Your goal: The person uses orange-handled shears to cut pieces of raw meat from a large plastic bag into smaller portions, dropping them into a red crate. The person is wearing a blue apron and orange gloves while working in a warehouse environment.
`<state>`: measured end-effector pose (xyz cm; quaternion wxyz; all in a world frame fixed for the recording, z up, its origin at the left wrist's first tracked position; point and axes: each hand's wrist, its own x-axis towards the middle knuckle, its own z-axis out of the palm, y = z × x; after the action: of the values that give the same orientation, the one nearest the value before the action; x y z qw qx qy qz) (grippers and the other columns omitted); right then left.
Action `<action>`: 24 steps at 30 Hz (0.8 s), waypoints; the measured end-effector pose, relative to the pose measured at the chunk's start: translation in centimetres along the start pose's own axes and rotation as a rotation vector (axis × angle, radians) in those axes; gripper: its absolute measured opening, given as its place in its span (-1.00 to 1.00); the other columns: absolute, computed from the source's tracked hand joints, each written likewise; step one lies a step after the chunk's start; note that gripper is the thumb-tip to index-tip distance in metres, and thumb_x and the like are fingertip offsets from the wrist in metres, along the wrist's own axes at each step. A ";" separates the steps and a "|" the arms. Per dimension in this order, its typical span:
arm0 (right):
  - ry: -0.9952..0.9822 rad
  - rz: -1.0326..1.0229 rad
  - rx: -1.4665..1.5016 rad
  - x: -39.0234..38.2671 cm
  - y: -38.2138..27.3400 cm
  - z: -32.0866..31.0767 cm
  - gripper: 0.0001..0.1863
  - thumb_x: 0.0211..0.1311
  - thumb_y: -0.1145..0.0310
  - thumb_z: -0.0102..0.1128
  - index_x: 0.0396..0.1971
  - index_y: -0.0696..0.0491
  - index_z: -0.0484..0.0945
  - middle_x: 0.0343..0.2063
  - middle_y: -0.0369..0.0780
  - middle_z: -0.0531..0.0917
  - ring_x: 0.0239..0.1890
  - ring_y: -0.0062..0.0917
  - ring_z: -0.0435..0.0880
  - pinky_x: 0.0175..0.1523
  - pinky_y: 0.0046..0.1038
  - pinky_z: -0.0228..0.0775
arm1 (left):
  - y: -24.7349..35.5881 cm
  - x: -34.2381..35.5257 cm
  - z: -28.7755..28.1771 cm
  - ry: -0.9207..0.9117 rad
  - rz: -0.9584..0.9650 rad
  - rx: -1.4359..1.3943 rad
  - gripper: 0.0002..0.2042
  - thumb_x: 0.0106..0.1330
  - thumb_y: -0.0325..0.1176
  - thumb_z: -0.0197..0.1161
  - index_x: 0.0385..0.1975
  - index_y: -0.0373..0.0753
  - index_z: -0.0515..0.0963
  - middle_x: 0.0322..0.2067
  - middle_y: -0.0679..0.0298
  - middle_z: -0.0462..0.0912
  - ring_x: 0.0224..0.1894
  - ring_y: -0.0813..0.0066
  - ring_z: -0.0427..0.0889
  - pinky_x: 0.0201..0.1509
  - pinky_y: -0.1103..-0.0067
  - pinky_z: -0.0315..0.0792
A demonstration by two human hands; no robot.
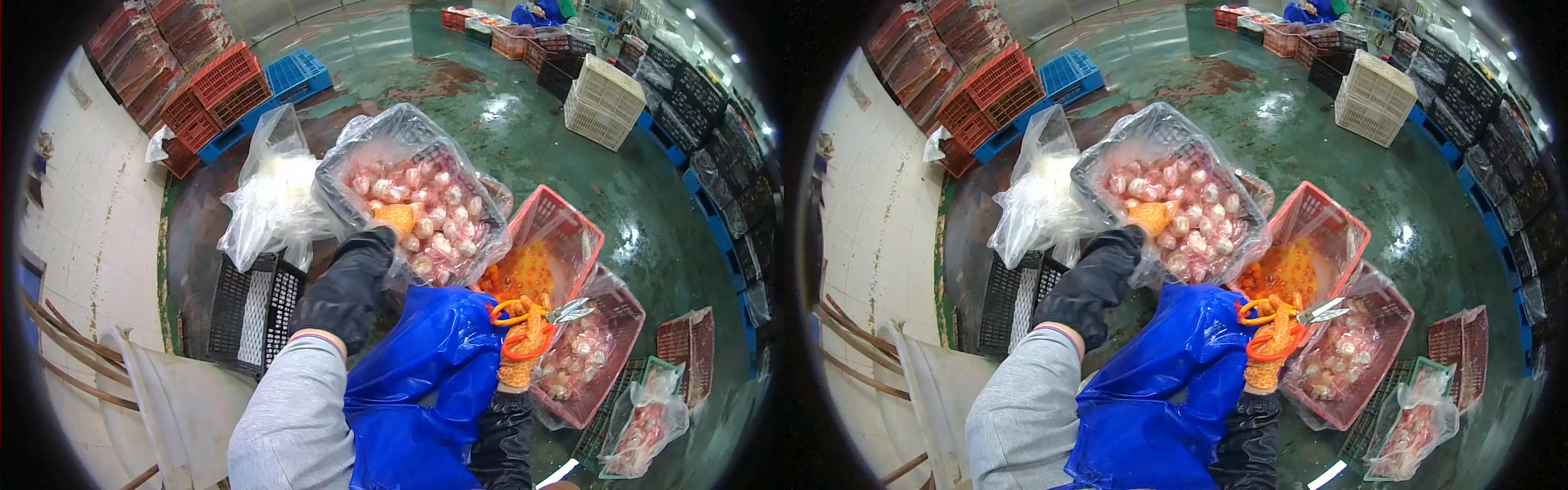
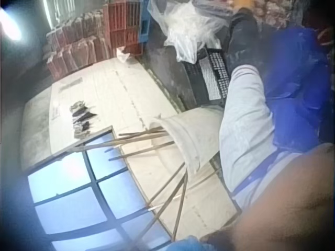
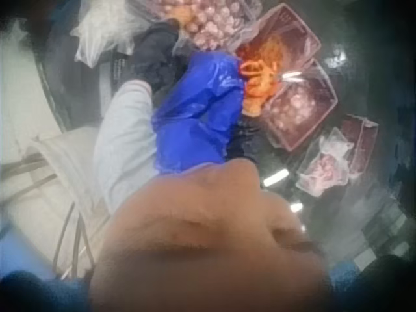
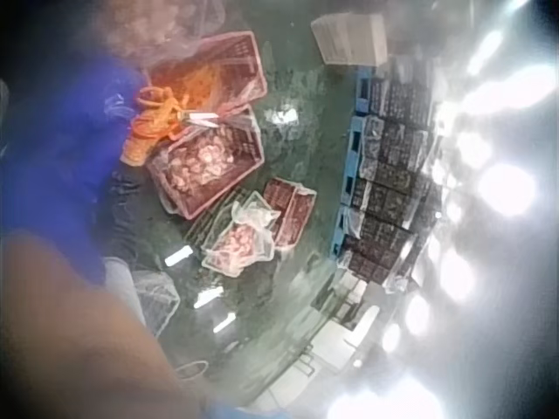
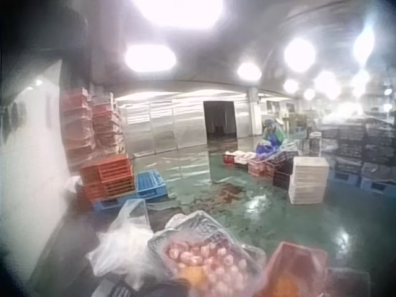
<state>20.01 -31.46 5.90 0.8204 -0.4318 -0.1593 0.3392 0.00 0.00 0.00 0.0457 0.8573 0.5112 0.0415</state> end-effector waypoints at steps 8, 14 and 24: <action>-0.014 0.019 0.056 -0.4 1.5 -1.0 -0.43 0.21 0.39 0.01 0.16 0.19 0.04 -0.27 -0.13 0.52 -0.27 -0.49 0.53 -0.13 -0.50 0.42 | -1.4 -0.1 -3.3 0.236 0.214 -0.713 -0.77 0.18 -0.21 0.15 -0.44 -0.28 0.54 -0.60 0.18 0.55 -0.49 0.37 0.52 -0.40 0.45 0.33; -0.027 -0.023 -0.052 -0.6 0.6 0.6 -0.45 0.20 0.41 0.00 0.16 0.15 0.07 -0.30 -0.15 0.54 -0.39 -0.53 0.54 -0.28 -0.53 0.45 | -3.4 1.9 -3.8 -0.094 -0.291 -1.932 -0.85 0.21 -0.26 0.13 -0.45 -0.18 0.52 -0.61 0.25 0.51 -0.51 0.42 0.49 -0.45 0.49 0.40; -0.138 0.056 -0.211 -3.3 -2.7 5.0 -0.51 0.19 0.45 0.03 0.14 0.01 0.21 -0.54 -0.33 0.44 -0.58 -0.67 0.40 -0.50 -0.68 0.30 | 4.6 -7.6 -12.9 -0.140 0.195 -1.796 -0.78 0.29 -0.35 0.01 -0.11 -0.25 0.42 -0.34 0.30 0.50 -0.30 0.41 0.50 -0.15 0.52 0.46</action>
<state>16.03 -31.86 11.11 0.7479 -0.4955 -0.2380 0.3720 -1.11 -8.37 13.14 0.7246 0.5390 0.2077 0.3760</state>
